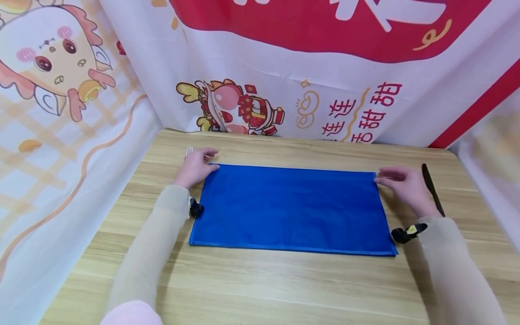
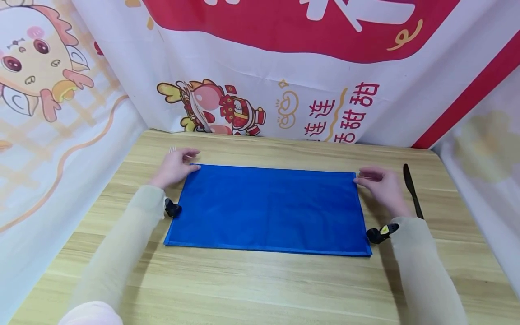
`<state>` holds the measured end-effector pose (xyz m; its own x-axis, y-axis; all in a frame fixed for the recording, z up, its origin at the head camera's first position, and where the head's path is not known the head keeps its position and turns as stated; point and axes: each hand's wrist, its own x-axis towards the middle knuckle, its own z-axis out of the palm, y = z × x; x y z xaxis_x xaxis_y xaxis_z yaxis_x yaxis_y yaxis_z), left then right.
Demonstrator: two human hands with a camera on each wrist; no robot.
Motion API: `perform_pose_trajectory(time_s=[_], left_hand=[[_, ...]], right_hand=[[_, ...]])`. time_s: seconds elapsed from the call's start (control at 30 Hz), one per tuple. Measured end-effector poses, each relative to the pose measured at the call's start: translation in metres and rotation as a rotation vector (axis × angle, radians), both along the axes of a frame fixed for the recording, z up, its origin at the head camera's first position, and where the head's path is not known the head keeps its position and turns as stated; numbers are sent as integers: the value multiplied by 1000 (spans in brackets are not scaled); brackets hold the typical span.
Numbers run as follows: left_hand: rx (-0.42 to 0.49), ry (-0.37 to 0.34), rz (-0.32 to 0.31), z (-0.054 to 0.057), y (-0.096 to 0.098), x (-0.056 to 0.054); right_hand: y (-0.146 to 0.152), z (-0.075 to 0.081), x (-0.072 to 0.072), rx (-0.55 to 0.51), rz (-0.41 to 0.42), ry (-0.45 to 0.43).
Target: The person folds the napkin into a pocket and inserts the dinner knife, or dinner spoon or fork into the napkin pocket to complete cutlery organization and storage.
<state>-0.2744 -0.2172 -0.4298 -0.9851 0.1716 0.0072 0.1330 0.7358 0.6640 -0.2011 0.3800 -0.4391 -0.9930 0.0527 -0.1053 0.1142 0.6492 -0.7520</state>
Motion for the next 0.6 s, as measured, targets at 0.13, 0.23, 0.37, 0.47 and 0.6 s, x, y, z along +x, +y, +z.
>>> perform_pose_trajectory(time_s=[0.13, 0.23, 0.37, 0.47, 0.6], left_hand=[[28, 27, -26, 5, 20, 2], [47, 48, -71, 8, 41, 3], [83, 53, -139, 10, 71, 6], [108, 44, -182, 10, 92, 9], [140, 38, -236, 7, 118, 12]], right_hand=[[2, 1, 9, 1, -34, -14], [4, 3, 18, -22, -50, -16], [7, 5, 31, -40, -55, -17], [9, 5, 41, -45, -45, -12], [13, 3, 54, -36, -21, 6]])
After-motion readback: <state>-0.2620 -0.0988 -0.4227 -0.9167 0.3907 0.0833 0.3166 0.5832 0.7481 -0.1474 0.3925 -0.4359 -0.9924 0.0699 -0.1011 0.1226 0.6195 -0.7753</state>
